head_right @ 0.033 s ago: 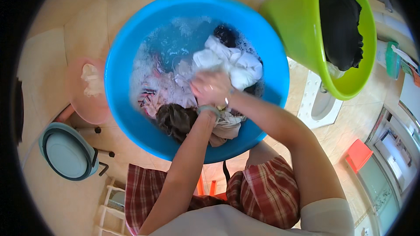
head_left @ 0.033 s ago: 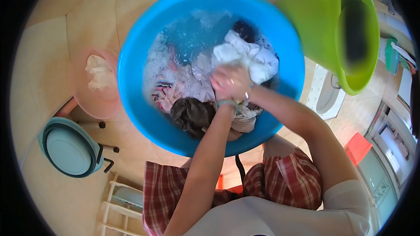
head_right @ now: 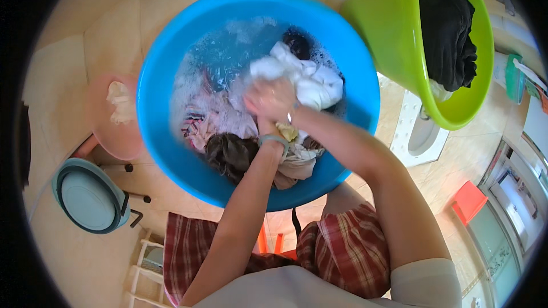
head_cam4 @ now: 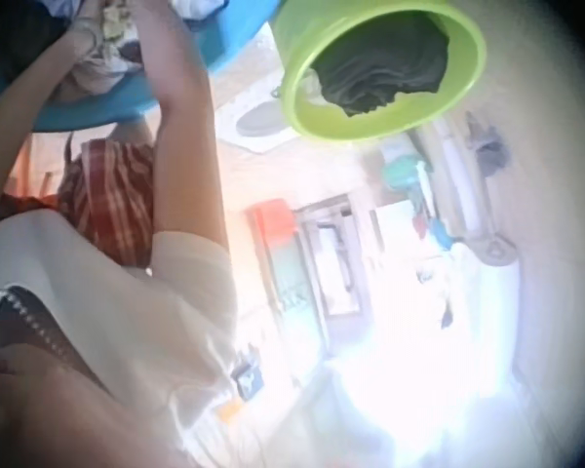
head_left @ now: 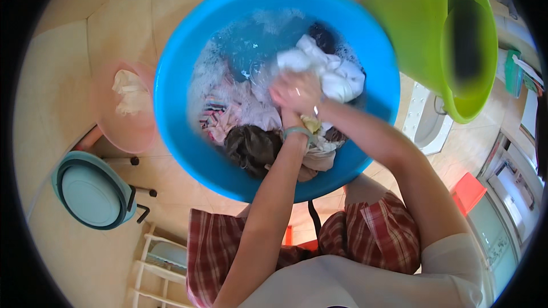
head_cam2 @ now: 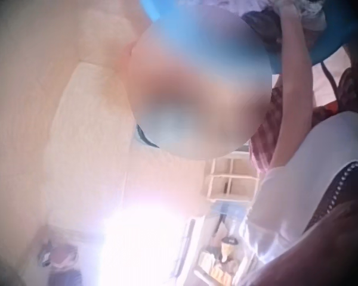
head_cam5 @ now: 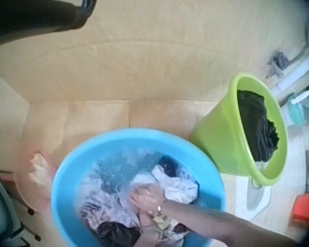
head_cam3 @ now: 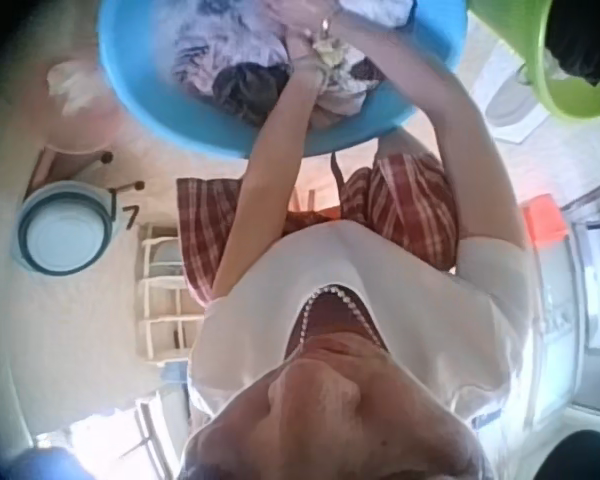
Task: The person hand-washes a load of mixed-color clothes in a blue basin filled with soapy water. They agitate, scrub, and wring out individual items, then transfer them to a green bucket. The process continues with multiple garments throughout the clip.
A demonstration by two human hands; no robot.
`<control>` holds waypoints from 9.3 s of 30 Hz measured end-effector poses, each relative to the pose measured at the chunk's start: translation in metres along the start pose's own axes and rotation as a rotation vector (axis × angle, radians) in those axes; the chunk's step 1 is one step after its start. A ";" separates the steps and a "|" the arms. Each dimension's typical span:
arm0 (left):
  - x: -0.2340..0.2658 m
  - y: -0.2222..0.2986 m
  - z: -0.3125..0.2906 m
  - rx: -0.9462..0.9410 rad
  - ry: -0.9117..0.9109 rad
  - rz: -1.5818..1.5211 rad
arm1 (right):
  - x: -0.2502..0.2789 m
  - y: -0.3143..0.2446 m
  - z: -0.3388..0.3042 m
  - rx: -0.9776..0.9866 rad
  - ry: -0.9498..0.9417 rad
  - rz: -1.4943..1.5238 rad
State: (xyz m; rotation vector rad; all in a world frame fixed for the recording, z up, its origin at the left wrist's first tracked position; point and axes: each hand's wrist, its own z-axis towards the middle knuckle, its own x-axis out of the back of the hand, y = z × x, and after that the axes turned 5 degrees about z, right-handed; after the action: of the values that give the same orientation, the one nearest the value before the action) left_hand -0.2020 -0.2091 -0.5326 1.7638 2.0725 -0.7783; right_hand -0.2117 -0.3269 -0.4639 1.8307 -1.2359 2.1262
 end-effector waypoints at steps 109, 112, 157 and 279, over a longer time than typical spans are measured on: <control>-0.021 0.008 0.002 -0.269 0.058 0.507 | 0.027 -0.032 -0.073 -0.002 0.065 0.090; -0.031 -0.001 -0.006 -0.307 0.300 0.660 | 0.012 0.005 -0.006 -0.318 -0.349 -0.037; -0.057 0.006 -0.002 -0.238 0.285 0.557 | -0.007 0.034 0.028 -0.246 -0.254 -0.127; -0.113 0.165 -0.067 -0.403 -0.064 0.742 | 0.022 0.030 0.079 -0.468 0.234 0.452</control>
State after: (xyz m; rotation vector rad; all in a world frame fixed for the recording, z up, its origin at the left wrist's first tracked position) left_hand -0.0116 -0.2453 -0.4494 1.9974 1.2403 -0.1780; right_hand -0.1710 -0.4041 -0.4629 1.1587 -2.0087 1.9206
